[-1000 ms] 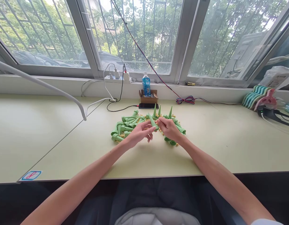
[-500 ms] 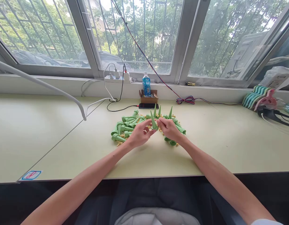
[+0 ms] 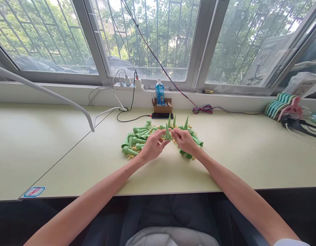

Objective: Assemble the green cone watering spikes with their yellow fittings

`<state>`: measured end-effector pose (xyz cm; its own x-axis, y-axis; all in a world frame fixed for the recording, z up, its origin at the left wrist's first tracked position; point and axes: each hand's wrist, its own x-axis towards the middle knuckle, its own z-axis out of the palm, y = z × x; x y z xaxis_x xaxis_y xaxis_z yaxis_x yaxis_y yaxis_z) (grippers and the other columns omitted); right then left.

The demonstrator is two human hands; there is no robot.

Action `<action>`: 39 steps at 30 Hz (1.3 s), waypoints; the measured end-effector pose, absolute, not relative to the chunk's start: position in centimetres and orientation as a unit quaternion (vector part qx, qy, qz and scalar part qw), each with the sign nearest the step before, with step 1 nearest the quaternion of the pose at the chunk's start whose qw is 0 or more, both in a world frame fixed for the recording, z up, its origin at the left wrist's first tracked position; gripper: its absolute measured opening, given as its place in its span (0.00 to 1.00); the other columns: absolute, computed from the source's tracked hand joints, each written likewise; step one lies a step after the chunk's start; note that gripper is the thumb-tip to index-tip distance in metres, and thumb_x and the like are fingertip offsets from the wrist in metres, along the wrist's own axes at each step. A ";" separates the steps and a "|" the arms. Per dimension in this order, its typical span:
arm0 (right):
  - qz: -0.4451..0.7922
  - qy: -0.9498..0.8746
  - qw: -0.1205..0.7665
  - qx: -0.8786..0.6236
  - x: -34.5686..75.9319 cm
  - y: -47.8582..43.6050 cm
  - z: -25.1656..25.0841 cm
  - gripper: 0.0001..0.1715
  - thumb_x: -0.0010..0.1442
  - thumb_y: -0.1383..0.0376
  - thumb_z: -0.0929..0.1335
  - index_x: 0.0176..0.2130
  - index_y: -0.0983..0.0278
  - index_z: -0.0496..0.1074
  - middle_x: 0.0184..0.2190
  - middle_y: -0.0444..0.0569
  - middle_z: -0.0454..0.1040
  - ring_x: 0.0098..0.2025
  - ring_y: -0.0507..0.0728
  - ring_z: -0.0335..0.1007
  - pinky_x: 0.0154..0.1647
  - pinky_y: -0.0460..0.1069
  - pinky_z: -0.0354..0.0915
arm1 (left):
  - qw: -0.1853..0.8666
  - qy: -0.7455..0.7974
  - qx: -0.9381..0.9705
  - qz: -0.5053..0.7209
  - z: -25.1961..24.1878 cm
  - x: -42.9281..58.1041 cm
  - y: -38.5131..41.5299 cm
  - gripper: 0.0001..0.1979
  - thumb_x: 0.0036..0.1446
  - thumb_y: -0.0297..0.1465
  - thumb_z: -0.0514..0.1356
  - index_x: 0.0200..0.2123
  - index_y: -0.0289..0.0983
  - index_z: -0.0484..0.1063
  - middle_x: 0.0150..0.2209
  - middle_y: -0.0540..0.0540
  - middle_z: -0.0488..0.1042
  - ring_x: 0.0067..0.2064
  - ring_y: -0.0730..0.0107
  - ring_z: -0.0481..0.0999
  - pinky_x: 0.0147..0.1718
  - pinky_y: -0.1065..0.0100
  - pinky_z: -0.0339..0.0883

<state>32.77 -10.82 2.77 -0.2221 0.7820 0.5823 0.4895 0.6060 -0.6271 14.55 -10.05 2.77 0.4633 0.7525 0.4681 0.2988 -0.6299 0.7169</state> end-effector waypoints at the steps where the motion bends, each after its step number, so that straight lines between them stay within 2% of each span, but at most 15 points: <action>1: 0.155 -0.765 0.466 -0.417 32.7 -10.8 2.7 0.23 0.68 0.54 0.57 0.24 0.61 0.51 0.19 0.40 0.55 0.22 0.50 0.47 0.24 0.46 0.49 | 0.301 0.333 0.798 0.401 2.9 14.6 -10.1 0.18 0.59 0.35 0.59 0.53 0.42 0.68 0.45 0.44 0.69 0.28 0.77 0.71 0.24 0.73 0.70; 5: 0.146 -0.760 0.468 -0.426 32.7 -10.9 2.7 0.23 0.68 0.53 0.57 0.25 0.61 0.51 0.19 0.40 0.55 0.22 0.49 0.46 0.24 0.46 0.50 | 0.397 0.363 0.745 0.395 3.1 14.6 -10.0 0.21 0.55 0.41 0.63 0.49 0.38 0.65 0.42 0.44 0.70 0.26 0.75 0.72 0.17 0.73 0.68; 9: 0.138 -0.755 0.469 -0.438 32.7 -11.0 2.9 0.23 0.68 0.53 0.57 0.25 0.61 0.53 0.19 0.40 0.55 0.22 0.50 0.46 0.24 0.46 0.50 | 0.492 0.373 0.692 0.374 3.4 14.7 -10.1 0.23 0.51 0.47 0.65 0.37 0.35 0.65 0.34 0.46 0.70 0.26 0.72 0.74 0.18 0.71 0.68; 15: 0.135 -0.749 0.477 -0.440 32.7 -11.1 3.0 0.22 0.68 0.54 0.57 0.25 0.61 0.52 0.19 0.39 0.54 0.22 0.50 0.46 0.24 0.46 0.49 | 0.641 0.350 0.612 0.303 4.3 14.8 -10.3 0.33 0.55 0.58 0.53 0.25 0.30 0.71 0.29 0.42 0.71 0.25 0.72 0.71 0.22 0.70 0.67; 19: 0.132 -0.760 0.471 -0.429 32.6 -11.3 3.1 0.22 0.68 0.55 0.57 0.26 0.61 0.52 0.20 0.39 0.55 0.22 0.49 0.46 0.25 0.46 0.50 | 0.676 0.359 0.582 0.274 4.3 14.6 -10.1 0.39 0.53 0.62 0.49 0.22 0.30 0.72 0.25 0.41 0.72 0.20 0.74 0.67 0.19 0.69 0.63; 25: 0.131 -0.771 0.462 -0.419 32.5 -11.4 3.0 0.20 0.68 0.55 0.57 0.27 0.62 0.57 0.19 0.39 0.57 0.21 0.49 0.48 0.25 0.45 0.52 | 0.707 0.350 0.576 0.212 4.4 14.3 -10.4 0.40 0.51 0.64 0.49 0.21 0.29 0.73 0.24 0.38 0.74 0.19 0.75 0.65 0.17 0.70 0.59; 33: 0.136 -0.770 0.460 -0.420 32.6 -11.3 2.9 0.22 0.68 0.53 0.57 0.26 0.61 0.56 0.21 0.41 0.60 0.21 0.49 0.50 0.24 0.45 0.53 | 0.719 0.324 0.572 0.226 4.9 14.3 -10.7 0.34 0.53 0.60 0.53 0.27 0.32 0.77 0.32 0.37 0.77 0.21 0.77 0.65 0.20 0.71 0.62; 39: 0.128 -0.777 0.463 -0.408 32.6 -11.2 2.9 0.21 0.68 0.56 0.57 0.26 0.61 0.55 0.21 0.40 0.59 0.22 0.49 0.50 0.26 0.45 0.53 | 0.707 0.316 0.586 0.238 4.6 14.2 -10.5 0.33 0.53 0.59 0.55 0.30 0.32 0.78 0.35 0.37 0.78 0.22 0.76 0.66 0.21 0.70 0.65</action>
